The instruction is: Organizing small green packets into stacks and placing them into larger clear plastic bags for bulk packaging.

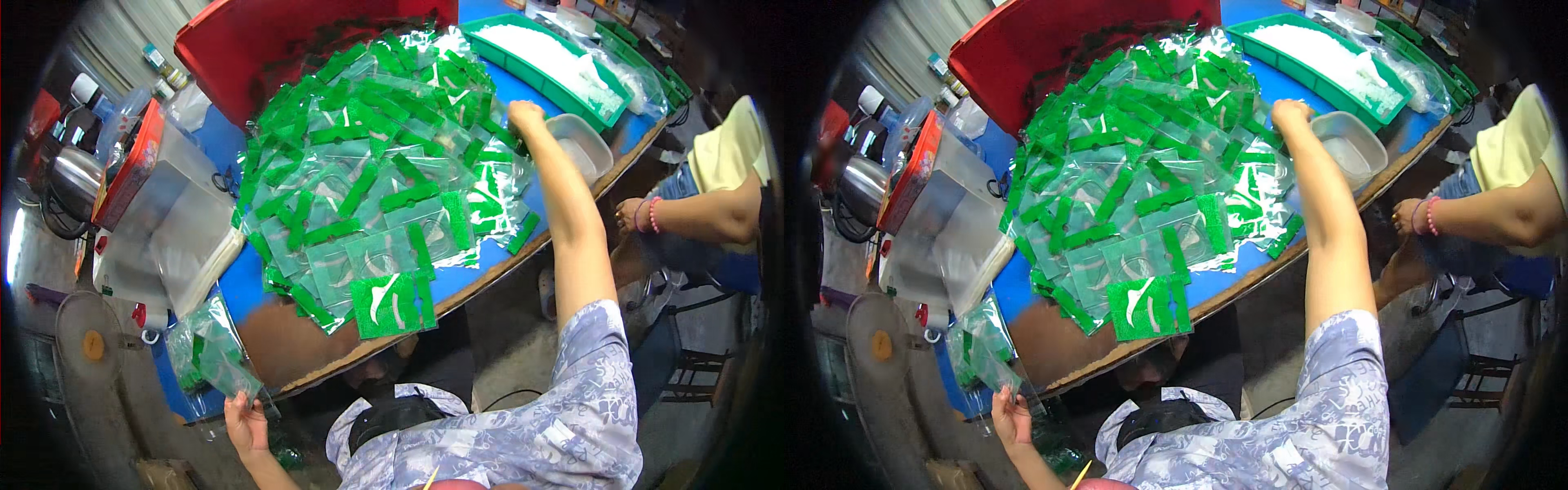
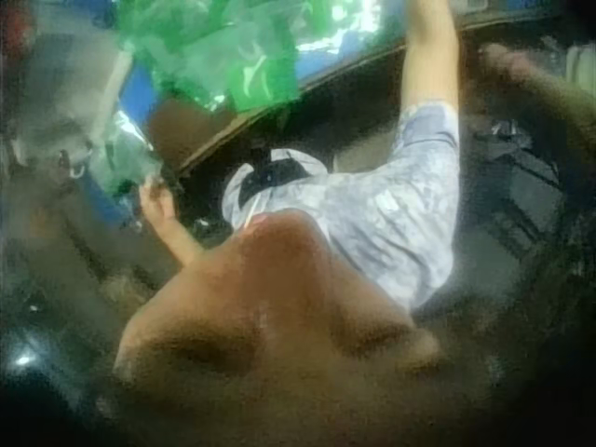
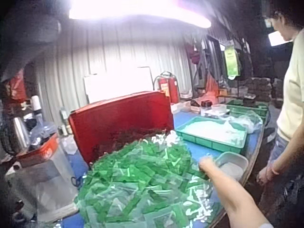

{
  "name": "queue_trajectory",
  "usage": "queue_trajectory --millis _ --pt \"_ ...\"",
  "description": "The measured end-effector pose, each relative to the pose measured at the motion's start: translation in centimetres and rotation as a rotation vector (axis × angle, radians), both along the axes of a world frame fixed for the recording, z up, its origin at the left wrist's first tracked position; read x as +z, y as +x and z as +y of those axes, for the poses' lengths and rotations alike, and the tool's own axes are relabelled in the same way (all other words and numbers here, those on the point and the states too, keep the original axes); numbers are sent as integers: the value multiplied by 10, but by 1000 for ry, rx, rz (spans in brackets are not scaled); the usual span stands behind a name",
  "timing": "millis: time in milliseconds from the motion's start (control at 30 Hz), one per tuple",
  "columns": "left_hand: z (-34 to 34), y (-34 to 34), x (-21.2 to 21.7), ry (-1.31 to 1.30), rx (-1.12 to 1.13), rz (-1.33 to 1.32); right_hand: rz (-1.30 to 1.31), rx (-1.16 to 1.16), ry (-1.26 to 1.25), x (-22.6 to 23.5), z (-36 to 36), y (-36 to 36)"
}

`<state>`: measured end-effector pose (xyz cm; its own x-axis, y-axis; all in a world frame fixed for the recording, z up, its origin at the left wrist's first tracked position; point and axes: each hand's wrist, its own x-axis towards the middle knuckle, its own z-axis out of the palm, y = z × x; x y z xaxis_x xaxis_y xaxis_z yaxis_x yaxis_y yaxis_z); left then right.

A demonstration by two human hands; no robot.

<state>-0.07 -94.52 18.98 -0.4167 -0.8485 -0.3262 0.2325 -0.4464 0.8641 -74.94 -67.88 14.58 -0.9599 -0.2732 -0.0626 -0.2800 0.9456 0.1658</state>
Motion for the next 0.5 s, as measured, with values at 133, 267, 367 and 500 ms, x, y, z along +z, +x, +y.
queue_trajectory --millis 133,267,367,500 --pt "7 -4 -2 45 22 17 99 57 7 -8 -12 -7" --pt "5 -13 -9 80 89 104 123 -12 -200 20 -6 0" --pt "8 -40 -2 68 58 151 319 -165 -564 58 12 4" --pt "11 -56 -16 102 -79 204 476 37 -612 125 19 34"
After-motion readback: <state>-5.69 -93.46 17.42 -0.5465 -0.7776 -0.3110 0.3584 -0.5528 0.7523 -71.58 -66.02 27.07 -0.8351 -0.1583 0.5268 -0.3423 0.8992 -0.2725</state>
